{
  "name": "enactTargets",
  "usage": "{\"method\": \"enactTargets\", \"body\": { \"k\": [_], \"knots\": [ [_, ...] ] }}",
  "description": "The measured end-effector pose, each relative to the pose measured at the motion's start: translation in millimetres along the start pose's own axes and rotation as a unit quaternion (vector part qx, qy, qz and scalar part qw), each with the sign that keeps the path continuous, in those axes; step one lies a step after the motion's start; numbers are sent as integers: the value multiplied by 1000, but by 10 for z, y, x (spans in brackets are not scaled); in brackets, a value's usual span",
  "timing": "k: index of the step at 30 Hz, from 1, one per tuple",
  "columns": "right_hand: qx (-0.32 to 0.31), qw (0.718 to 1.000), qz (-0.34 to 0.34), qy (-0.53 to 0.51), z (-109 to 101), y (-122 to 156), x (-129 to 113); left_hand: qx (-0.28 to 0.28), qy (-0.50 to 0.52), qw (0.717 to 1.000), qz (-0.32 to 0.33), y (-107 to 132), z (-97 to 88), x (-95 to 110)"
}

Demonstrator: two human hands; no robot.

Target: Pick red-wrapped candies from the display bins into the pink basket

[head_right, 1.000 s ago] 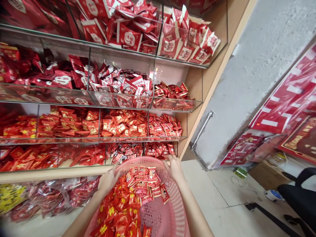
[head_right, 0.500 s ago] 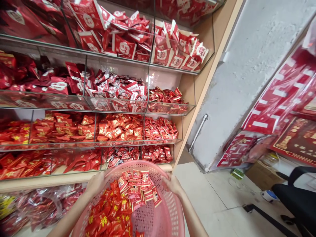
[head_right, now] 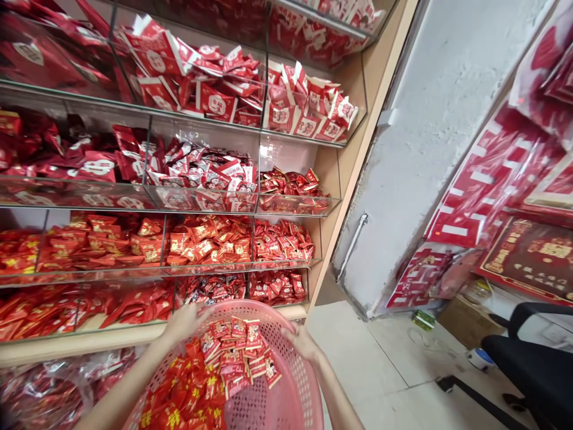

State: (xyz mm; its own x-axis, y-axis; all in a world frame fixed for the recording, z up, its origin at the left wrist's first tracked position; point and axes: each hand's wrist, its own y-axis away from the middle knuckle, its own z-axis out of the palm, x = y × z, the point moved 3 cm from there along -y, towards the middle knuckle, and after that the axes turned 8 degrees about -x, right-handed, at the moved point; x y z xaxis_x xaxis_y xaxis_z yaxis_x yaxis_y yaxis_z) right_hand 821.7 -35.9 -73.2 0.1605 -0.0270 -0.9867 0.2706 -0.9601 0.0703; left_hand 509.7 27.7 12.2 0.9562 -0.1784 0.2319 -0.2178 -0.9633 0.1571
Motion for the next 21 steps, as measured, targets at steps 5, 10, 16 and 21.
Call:
{"method": "enactTargets", "body": {
  "k": [5, 10, 16, 21],
  "knots": [
    [80, 995, -24, 60, -24, 2, 33, 33, -11, 999, 23, -185, 138, 197],
    [242, 956, -81, 145, -195, 74, -287, 19, 19, 999, -20, -183, 177, 157],
    [365, 852, -187, 325, -541, 28, -1425, 18, 25, 999, -39, -176, 175, 150],
    [339, 724, -144, 583, -749, -375, -2211, 29, 30, 999, -27, -157, 205, 154]
  ]
}}
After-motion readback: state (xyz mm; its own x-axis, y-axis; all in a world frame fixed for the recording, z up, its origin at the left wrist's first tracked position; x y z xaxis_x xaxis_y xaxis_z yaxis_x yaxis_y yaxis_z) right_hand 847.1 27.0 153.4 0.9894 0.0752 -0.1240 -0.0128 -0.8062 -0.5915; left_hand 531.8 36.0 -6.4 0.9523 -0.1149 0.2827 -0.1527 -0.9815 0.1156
